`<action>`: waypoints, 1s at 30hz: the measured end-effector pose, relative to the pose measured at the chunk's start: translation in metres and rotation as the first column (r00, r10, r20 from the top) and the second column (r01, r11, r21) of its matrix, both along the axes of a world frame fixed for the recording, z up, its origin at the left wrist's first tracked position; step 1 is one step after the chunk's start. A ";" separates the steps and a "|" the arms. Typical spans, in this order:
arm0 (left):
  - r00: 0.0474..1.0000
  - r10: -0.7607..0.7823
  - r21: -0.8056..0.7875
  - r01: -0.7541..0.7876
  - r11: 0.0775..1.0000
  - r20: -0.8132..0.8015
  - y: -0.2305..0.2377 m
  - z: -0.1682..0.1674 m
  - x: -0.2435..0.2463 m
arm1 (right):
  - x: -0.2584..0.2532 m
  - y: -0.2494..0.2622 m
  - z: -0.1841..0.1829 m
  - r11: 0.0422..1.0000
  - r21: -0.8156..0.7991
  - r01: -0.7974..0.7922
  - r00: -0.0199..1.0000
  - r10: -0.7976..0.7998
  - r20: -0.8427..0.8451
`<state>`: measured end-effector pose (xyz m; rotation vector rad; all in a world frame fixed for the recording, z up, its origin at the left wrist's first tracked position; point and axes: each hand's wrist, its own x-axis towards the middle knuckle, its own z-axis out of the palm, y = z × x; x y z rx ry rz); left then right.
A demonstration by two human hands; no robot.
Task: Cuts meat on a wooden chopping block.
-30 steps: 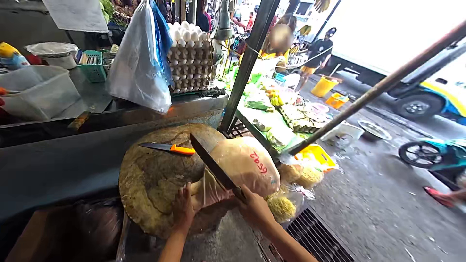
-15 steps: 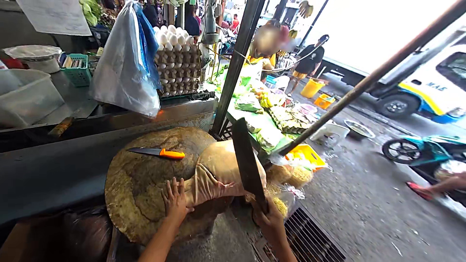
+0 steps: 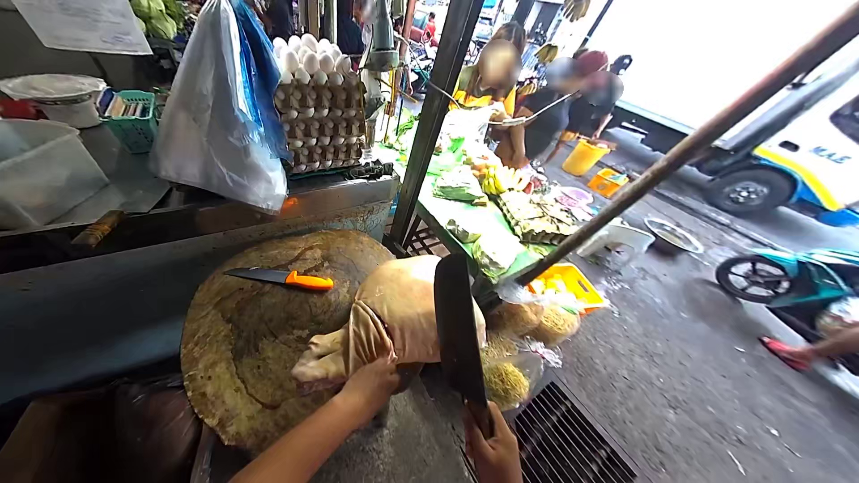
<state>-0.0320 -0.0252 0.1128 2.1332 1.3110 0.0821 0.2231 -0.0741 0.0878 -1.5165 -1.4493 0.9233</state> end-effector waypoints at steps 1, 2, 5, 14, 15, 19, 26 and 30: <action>0.999 -0.013 -0.157 0.007 0.988 -0.040 -0.009 0.007 -0.007 | -0.001 0.001 -0.002 1.000 0.001 -0.019 1.000 0.019 0.000; 0.999 -0.009 -0.259 -0.006 0.966 -0.053 -0.015 0.014 -0.013 | -0.003 0.003 -0.003 0.999 0.006 -0.038 0.999 0.038 0.002; 0.965 0.262 -0.089 -0.261 0.961 0.007 -0.007 0.037 -0.020 | -0.012 0.016 -0.004 0.996 0.023 -0.080 0.996 0.080 0.029; 0.932 0.348 0.252 -0.315 0.915 -0.098 0.033 0.000 -0.027 | -0.031 0.046 0.005 0.986 0.009 -0.168 0.984 0.167 0.054; 0.927 0.370 0.266 -0.342 0.901 -0.063 0.031 -0.004 -0.027 | -0.033 0.049 0.008 0.982 0.004 -0.191 0.978 0.190 0.082; 0.892 0.392 0.523 -0.450 0.724 0.225 0.017 -0.038 -0.027 | -0.054 0.065 0.027 0.948 0.009 -0.318 0.920 0.306 0.246; 0.770 0.489 0.601 -0.631 0.491 0.409 0.007 -0.065 -0.014 | -0.109 0.082 0.054 0.921 -0.066 -0.385 0.784 0.364 0.503; 0.728 0.539 0.590 -0.673 0.447 0.423 -0.002 -0.072 -0.011 | -0.113 0.087 0.028 0.881 -0.334 -0.335 0.663 0.473 0.580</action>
